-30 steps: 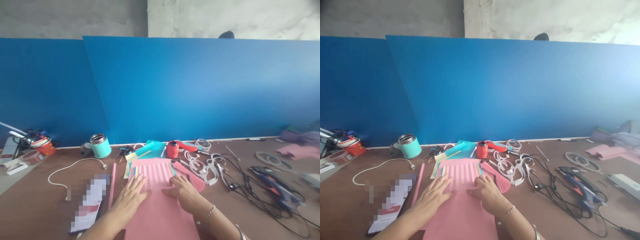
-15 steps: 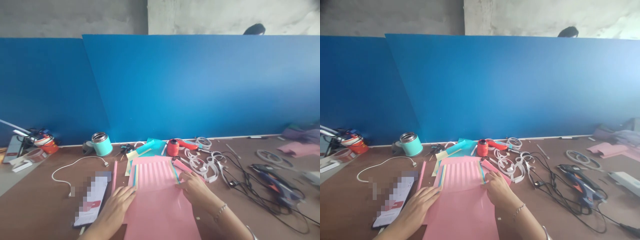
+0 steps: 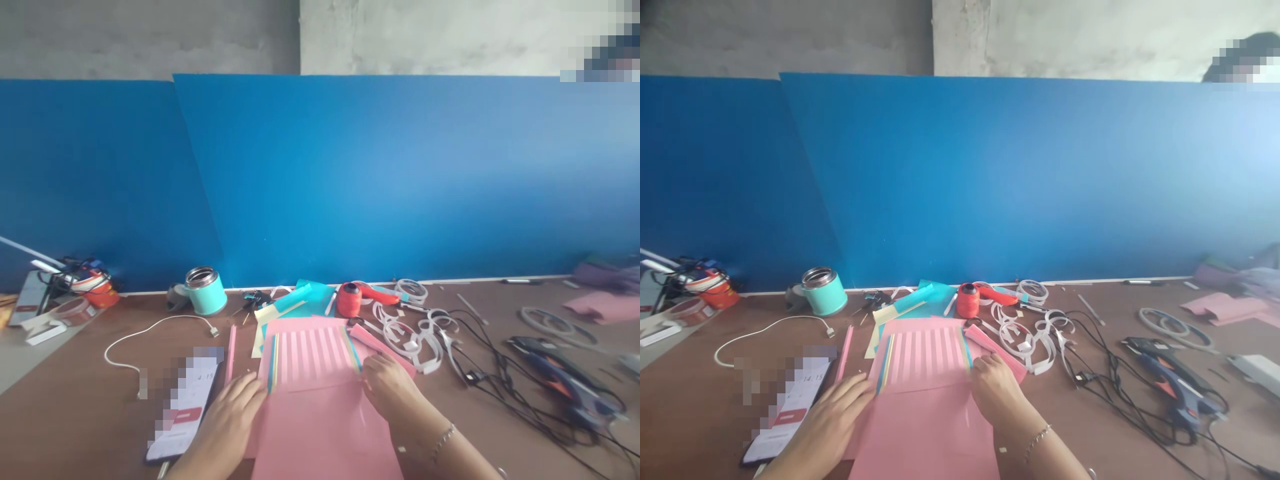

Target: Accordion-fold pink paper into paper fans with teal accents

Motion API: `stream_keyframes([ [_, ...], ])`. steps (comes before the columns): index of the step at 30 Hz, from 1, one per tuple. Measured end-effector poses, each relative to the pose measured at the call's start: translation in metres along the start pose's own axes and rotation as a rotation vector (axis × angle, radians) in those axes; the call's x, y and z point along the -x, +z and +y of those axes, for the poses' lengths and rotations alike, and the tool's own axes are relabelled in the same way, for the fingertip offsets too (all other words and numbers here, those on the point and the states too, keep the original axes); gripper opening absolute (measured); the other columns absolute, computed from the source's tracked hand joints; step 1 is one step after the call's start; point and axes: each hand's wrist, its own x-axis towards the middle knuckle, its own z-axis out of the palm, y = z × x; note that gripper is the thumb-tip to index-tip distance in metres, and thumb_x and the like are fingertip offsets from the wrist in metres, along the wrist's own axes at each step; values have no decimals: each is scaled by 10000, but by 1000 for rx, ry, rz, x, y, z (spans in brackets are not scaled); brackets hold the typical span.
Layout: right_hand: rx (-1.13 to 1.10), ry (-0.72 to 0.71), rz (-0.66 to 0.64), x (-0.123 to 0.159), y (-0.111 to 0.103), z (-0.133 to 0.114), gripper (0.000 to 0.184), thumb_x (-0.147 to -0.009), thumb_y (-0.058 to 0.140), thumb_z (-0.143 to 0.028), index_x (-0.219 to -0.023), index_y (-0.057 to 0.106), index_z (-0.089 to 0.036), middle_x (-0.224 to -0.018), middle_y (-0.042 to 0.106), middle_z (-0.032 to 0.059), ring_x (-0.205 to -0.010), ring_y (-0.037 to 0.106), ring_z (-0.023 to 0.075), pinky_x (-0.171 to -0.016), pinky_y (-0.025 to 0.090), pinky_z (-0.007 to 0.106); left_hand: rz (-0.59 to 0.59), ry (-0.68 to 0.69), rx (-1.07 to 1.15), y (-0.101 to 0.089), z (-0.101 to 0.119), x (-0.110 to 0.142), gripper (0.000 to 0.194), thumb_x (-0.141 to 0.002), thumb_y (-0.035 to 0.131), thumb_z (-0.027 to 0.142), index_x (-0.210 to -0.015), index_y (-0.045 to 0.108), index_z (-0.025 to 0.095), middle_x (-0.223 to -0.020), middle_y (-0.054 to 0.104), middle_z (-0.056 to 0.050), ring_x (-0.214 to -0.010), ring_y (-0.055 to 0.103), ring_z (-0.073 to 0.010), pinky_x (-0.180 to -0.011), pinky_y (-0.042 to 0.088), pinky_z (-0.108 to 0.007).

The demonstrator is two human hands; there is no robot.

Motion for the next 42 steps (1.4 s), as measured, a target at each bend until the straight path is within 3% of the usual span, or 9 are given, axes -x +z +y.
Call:
stream_keyframes([
  [8,-69,-15,171,-6,-8,-3,192,-662,443,-32,-593,530,-188,-610,578,31,-571,492,157,-615,310,305,64,-291,392,-40,29,-27,299,-852,388,179,-1059,600,214,-1045,637,-89,-1009,580,-245,-874,480,-388],
  [12,-211,-12,312,-11,-21,-9,185,-752,423,-65,-706,551,-190,-707,603,25,-657,535,156,-663,339,291,-221,-499,923,-44,63,-55,286,-892,445,419,-841,626,204,-823,670,-57,-818,636,-223,-764,511,-334],
  [14,-233,-51,364,-11,-24,-16,181,-786,421,-77,-724,547,-192,-728,600,31,-690,542,163,-669,342,294,-275,-705,1322,-36,77,-73,367,-869,497,500,-1025,599,183,-949,676,-85,-838,655,-221,-750,530,-333],
  [17,-227,-119,420,-10,-27,-27,187,-809,420,-74,-737,548,-189,-721,585,35,-697,526,169,-668,346,304,-34,-1025,1801,-21,89,-99,394,-844,579,458,-1102,559,162,-1108,637,-128,-989,641,-227,-856,518,-337],
  [20,-236,-173,451,-10,-28,-35,190,-825,426,-68,-742,548,-188,-710,577,27,-671,505,163,-649,346,304,305,-1132,1756,-14,87,-115,285,-868,551,370,-1080,584,183,-1099,646,-108,-1085,598,-242,-906,493,-336],
  [25,-258,-245,526,-5,-31,-37,235,-842,479,-76,-1035,574,-171,-900,627,65,-851,553,200,-728,390,334,484,-642,880,-29,64,-127,340,-929,386,288,-1223,538,209,-1171,625,-101,-1201,512,-254,-1005,426,-383],
  [29,-148,-321,753,3,-29,-42,370,-820,468,-21,-1140,553,-186,-1054,609,97,-1069,502,238,-887,375,387,329,-158,210,-16,69,-132,575,-823,308,33,-1387,379,122,-1421,438,-155,-1367,309,-282,-1098,292,-497],
  [35,-178,-167,400,-7,-15,-41,169,-841,487,-108,-914,617,-187,-873,645,56,-845,533,203,-783,350,361,-56,-191,-17,34,100,-106,518,-741,417,9,-1244,532,57,-1299,551,-211,-1233,480,-316,-993,400,-464],
  [42,-180,-154,90,-7,-10,-27,211,-857,474,-76,-742,611,-189,-791,610,29,-744,492,167,-681,318,306,-94,-43,194,3,62,-67,253,-820,435,52,-953,613,171,-968,648,-73,-898,594,-221,-795,500,-352],
])
